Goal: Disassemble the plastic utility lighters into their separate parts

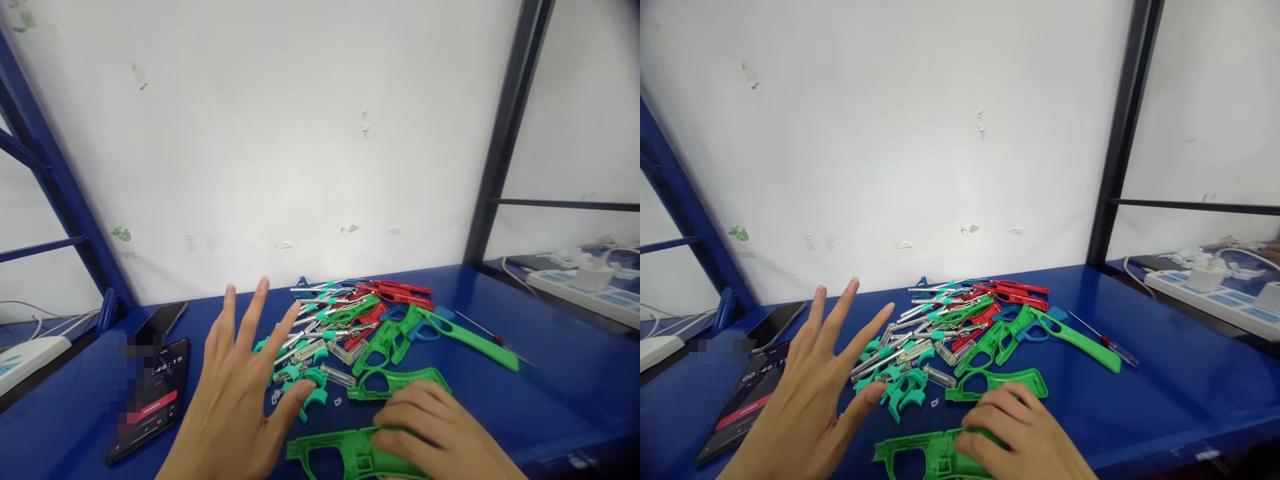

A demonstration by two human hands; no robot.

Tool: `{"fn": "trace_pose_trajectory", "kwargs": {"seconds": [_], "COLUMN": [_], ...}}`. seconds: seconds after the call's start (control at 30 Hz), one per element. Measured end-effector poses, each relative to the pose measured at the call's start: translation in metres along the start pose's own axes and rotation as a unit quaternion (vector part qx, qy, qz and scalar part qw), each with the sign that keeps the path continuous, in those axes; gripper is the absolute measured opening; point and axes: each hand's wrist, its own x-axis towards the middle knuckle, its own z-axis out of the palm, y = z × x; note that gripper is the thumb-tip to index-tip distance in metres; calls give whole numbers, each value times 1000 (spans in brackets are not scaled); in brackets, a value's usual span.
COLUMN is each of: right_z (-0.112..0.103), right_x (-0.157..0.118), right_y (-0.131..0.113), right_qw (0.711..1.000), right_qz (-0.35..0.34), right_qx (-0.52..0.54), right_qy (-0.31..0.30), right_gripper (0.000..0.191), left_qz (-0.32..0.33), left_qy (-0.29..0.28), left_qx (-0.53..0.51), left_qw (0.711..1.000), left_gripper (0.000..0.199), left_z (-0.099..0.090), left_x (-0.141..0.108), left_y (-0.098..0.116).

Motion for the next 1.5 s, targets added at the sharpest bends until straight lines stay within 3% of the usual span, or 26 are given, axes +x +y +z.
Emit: {"fn": "trace_pose_trajectory", "kwargs": {"seconds": [0.07, 0.2, 0.3, 0.5, 0.67, 0.87, 1.23, 1.5], "right_z": [4, -4, -13, -16, -16, -11, -11, -3], "right_x": [-1, 11, 26, 49, 59, 58, 63, 60], "right_y": [-2, -2, -4, -5, -8, -11, -16, -15], "right_qw": [999, 989, 986, 983, 979, 984, 984, 988], "right_qz": [12, 5, -7, -37, -68, -82, -97, -103], "right_qx": [-42, -144, -148, -103, -88, -85, -89, -86], "right_qy": [-8, -46, -80, -144, -173, -133, -124, -82], "right_gripper": [30, 68, 80, 73, 54, 31, 28, 26], "left_qz": [-10, 2, 12, 62, 95, 105, 80, 13], "left_qy": [-4, 6, 16, 41, -3, 6, 67, 134], "left_qx": [-18, -24, -19, -61, -96, -144, -204, -195], "left_qw": [1000, 1000, 1000, 995, 991, 984, 973, 972], "left_gripper": [74, 72, 68, 52, 44, 37, 37, 36], "left_z": [1, 4, 5, 4, 8, 7, 17, 35], "left_x": [-1, -1, -1, 0, -2, 1, 0, -11], "left_y": [-1, -5, -4, 13, 24, 27, 29, 32]}}
